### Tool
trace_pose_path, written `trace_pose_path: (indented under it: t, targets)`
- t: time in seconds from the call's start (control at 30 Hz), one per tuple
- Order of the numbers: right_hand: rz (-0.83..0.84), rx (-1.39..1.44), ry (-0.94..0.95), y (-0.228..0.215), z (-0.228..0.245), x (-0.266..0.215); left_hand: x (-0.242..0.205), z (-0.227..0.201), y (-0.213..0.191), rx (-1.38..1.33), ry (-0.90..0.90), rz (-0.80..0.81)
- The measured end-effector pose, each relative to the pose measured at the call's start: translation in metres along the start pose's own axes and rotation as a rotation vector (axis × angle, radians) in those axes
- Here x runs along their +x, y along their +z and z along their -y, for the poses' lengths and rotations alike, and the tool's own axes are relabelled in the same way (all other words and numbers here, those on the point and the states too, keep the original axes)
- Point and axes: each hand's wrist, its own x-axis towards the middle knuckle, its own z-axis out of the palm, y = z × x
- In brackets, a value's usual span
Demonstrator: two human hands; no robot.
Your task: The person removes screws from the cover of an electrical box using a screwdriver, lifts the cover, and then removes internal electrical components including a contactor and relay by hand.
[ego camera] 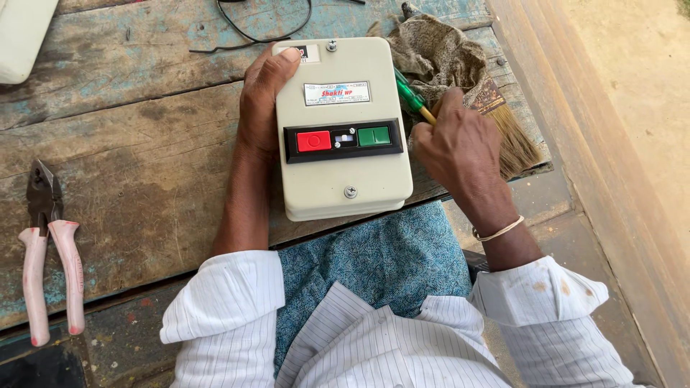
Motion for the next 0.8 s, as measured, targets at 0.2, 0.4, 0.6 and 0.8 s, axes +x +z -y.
trace_pose_path:
  t: [0.2,0.4,0.6,0.8]
  targets:
    - [-0.071,0.436,0.017,-0.019,-0.013,-0.007,0.004,0.007,-0.001,0.028,0.022,0.013]
    - [-0.01,1.418,-0.107,-0.043,-0.029,-0.03,0.02,0.018,0.002,0.047,0.057,0.083]
    - [-0.034,1.622,-0.194,-0.083,0.0,-0.042,0.021,0.009,0.004,0.01,0.05,0.058]
    - [-0.019,1.552,-0.376,-0.123,0.03,-0.047,0.005,-0.033,0.022,0.789,0.144,-0.232]
